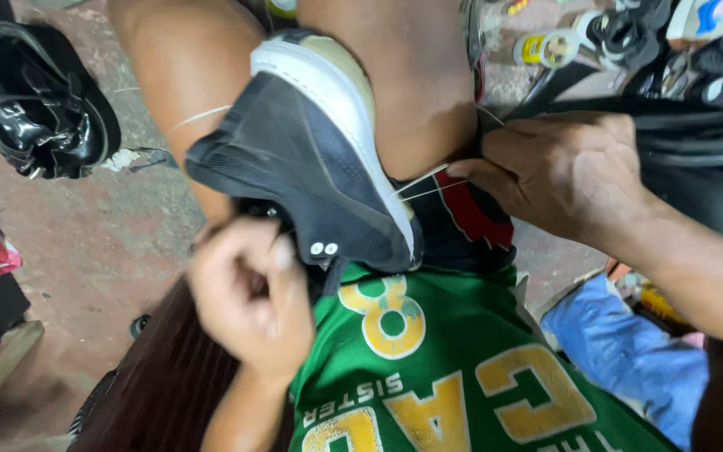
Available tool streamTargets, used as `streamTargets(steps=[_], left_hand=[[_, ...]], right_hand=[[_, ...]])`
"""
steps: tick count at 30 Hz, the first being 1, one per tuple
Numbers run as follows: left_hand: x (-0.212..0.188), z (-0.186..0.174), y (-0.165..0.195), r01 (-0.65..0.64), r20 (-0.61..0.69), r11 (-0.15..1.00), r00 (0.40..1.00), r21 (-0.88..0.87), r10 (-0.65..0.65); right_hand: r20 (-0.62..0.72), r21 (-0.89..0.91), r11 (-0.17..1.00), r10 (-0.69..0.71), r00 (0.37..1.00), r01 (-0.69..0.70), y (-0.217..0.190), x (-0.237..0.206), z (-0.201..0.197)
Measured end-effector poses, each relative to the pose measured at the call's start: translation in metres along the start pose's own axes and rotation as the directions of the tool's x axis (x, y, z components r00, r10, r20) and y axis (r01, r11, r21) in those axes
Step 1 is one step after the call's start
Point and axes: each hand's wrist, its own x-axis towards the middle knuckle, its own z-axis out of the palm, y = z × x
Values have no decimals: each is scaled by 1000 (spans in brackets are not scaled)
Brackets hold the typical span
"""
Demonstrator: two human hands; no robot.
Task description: The person sits on the floor holding a sneaker between their feet and hand-stitches the shoe upper to the sole with a needle and thread, pulling stitches tight repeatedly. They then cut the thread with shears and apply glue from a small bottle along the sole edge of the shoe.
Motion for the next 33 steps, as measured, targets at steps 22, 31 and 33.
streamTargets(steps=[22,31,33], left_hand=[[-3,61,35,-530,450,774,818,346,359],[0,67,47,-178,527,974,846,137,80],[-1,71,44,-383,512,866,840,323,181]], right_hand=[[85,813,563,-363,928,146,15,-13,21],[16,898,429,-255,967,99,33,-38,-6],[-39,845,518,-183,982,130,23,-35,-9]])
